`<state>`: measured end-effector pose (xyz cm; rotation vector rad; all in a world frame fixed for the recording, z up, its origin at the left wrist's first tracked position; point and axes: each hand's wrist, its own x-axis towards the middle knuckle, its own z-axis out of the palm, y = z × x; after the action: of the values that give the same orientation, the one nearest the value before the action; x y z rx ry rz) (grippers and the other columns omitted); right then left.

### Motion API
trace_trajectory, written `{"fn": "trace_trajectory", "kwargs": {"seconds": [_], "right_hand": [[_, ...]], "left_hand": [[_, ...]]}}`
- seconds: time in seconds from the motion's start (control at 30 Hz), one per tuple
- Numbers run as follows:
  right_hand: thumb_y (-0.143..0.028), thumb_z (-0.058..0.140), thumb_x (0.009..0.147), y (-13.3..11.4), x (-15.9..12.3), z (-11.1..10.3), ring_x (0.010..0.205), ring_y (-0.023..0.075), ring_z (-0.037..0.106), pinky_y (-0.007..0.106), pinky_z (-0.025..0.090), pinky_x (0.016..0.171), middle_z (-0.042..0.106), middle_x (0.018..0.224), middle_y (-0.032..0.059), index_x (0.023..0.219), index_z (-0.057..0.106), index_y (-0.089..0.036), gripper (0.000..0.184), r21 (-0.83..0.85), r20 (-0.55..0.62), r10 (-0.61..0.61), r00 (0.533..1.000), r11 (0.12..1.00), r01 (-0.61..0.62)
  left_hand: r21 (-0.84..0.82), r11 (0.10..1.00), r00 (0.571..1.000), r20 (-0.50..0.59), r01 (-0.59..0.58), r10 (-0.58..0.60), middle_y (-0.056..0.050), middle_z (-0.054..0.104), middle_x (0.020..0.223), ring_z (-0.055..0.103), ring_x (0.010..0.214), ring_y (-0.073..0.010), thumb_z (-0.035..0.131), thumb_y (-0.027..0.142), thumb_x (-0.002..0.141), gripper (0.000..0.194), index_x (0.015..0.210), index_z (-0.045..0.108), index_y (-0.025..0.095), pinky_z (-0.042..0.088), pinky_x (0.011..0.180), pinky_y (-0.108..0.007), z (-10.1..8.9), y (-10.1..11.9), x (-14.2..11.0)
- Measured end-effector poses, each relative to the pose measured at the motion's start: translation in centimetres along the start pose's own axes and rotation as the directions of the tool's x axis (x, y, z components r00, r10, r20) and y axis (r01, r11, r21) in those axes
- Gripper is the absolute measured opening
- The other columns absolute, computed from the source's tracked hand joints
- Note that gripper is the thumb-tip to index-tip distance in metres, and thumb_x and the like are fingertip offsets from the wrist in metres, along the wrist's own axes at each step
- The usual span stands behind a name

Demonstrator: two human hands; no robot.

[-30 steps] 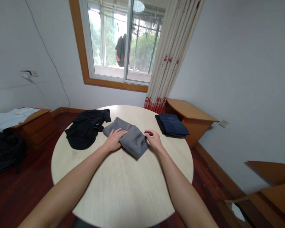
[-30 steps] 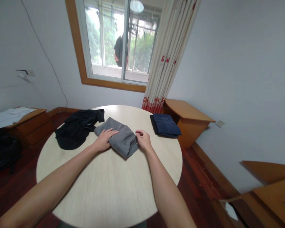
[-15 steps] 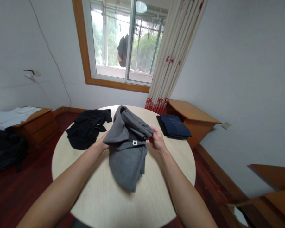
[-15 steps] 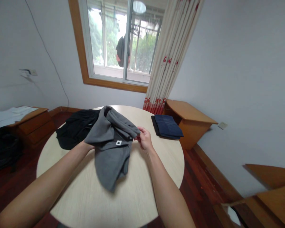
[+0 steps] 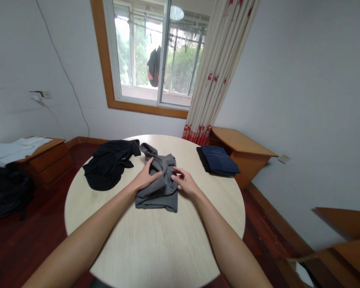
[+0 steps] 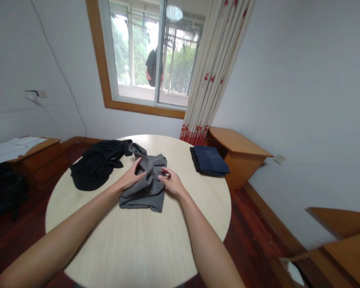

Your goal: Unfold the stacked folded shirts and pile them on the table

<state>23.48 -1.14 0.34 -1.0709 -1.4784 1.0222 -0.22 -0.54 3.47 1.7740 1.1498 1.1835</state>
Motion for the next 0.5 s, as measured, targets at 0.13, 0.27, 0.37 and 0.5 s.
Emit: {"fn": "trace_trajectory", "kwargs": {"seconds": [0.13, 0.27, 0.37, 0.5], "right_hand": [[-0.025, 0.075, 0.067, 0.6, -0.1, 0.7, 0.066, 0.0097, 0.056, 0.025, 0.048, 0.065, 0.072, 0.099, 0.0041, 0.129, 0.062, -0.019, 0.064, -0.046, 0.159, -0.009, 0.987, 0.999, 0.016], [-0.027, 0.074, 0.068, 0.4, -0.1, 1.4, 0.069, 0.0140, 0.060, 0.028, 0.048, 0.067, 0.071, 0.082, 0.0019, 0.105, 0.071, -0.017, 0.038, -0.045, 0.214, -0.022, 0.977, 0.998, 0.032], [-0.032, 0.075, 0.068, -0.6, -0.1, 0.9, 0.074, 0.0174, 0.063, 0.030, 0.051, 0.069, 0.072, 0.084, 0.0039, 0.099, 0.072, -0.018, 0.034, -0.015, 0.164, -0.059, 0.985, 0.998, 0.062], [-0.036, 0.074, 0.070, -2.3, 0.7, -3.9, 0.083, 0.0205, 0.065, 0.035, 0.053, 0.079, 0.072, 0.092, 0.0077, 0.096, 0.070, -0.017, 0.033, -0.096, -0.309, -0.258, 0.915, 0.966, 0.239]], "left_hand": [[0.437, 0.882, 0.963, 0.262, -0.174, 0.060, -0.018, 0.054, 0.146, 0.041, 0.139, -0.0426, 0.080, 0.061, 0.065, 0.097, 0.146, 0.051, 0.016, 0.028, 0.117, -0.058, 1.5, -0.9, -1.0], [0.519, 0.818, 0.947, 0.308, -0.249, 0.092, -0.008, 0.074, 0.114, 0.062, 0.116, -0.0326, 0.068, 0.050, 0.082, 0.039, 0.110, 0.076, 0.023, 0.037, 0.113, -0.050, 2.1, -0.3, -1.3], [0.420, 0.883, 0.969, 0.207, -0.210, 0.132, -0.005, 0.077, 0.101, 0.067, 0.102, -0.0278, 0.063, 0.045, 0.086, 0.027, 0.093, 0.078, 0.024, 0.047, 0.100, -0.042, 1.1, 1.0, -0.8], [0.066, 0.984, 0.940, -0.293, -0.163, 0.176, -0.003, 0.075, 0.089, 0.068, 0.081, -0.0201, 0.061, 0.051, 0.086, 0.035, 0.093, 0.072, 0.018, 0.053, 0.072, -0.031, -4.0, 1.1, 0.9]]}}
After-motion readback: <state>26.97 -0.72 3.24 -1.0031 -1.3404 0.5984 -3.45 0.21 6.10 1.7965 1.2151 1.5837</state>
